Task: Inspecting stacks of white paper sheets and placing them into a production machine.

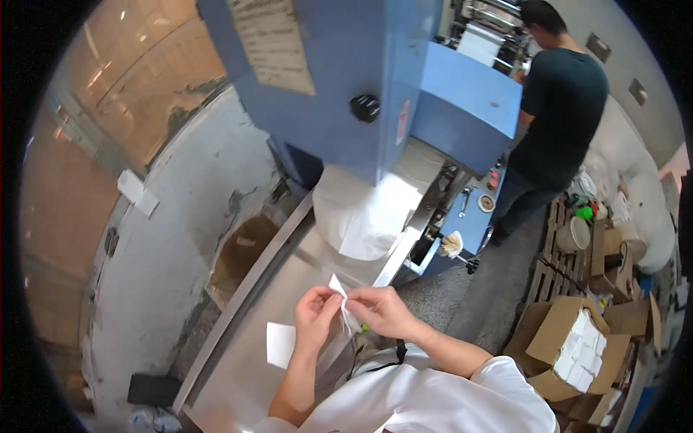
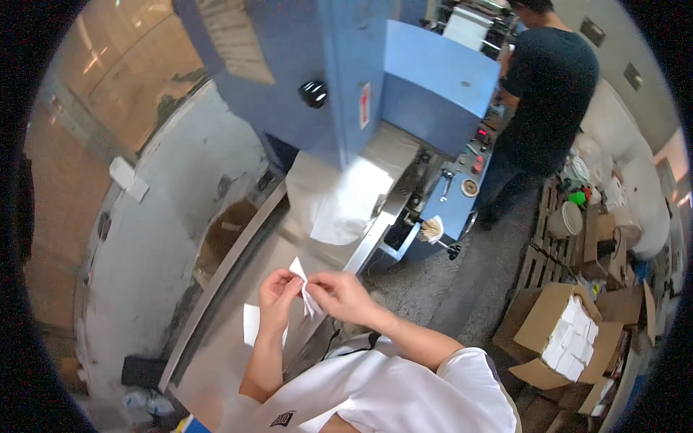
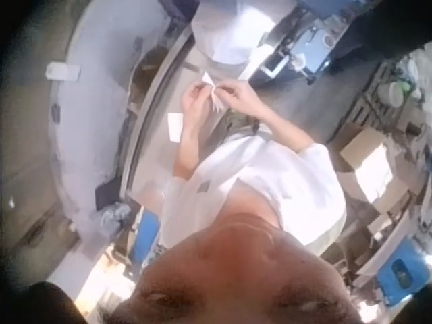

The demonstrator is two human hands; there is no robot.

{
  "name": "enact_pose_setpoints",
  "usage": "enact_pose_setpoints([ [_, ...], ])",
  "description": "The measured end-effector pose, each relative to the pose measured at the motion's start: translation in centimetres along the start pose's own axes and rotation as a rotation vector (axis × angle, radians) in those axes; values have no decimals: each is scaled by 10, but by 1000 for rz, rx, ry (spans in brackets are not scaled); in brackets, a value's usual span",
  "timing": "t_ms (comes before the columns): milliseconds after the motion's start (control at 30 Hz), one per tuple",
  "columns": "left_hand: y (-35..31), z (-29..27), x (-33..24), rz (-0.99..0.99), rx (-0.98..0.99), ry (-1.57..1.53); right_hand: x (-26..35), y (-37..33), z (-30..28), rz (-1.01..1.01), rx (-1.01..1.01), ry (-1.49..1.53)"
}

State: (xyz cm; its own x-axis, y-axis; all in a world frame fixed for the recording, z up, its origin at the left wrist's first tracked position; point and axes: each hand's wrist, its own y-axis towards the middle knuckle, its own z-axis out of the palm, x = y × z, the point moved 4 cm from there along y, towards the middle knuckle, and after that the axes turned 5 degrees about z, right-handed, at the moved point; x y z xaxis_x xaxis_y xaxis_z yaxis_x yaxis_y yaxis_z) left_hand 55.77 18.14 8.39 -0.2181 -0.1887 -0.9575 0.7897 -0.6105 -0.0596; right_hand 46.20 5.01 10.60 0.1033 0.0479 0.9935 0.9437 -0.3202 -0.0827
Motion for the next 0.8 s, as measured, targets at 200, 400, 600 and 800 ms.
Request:
enact_pose_setpoints([
  [200, 1, 2, -1, 40, 25, 173, 4, 1, -19, -119, -47, -275],
  [400, 4, -7, -20, 75, 170, 209, 6, 1, -50, -2, -136, -258],
  [600, 1, 22, -47, 119, 377, 582, 33, -6, -39, -464, -84, -542],
  [800, 3, 34, -47, 62, 352, 586, 22, 1, -32, -229, 113, -525],
])
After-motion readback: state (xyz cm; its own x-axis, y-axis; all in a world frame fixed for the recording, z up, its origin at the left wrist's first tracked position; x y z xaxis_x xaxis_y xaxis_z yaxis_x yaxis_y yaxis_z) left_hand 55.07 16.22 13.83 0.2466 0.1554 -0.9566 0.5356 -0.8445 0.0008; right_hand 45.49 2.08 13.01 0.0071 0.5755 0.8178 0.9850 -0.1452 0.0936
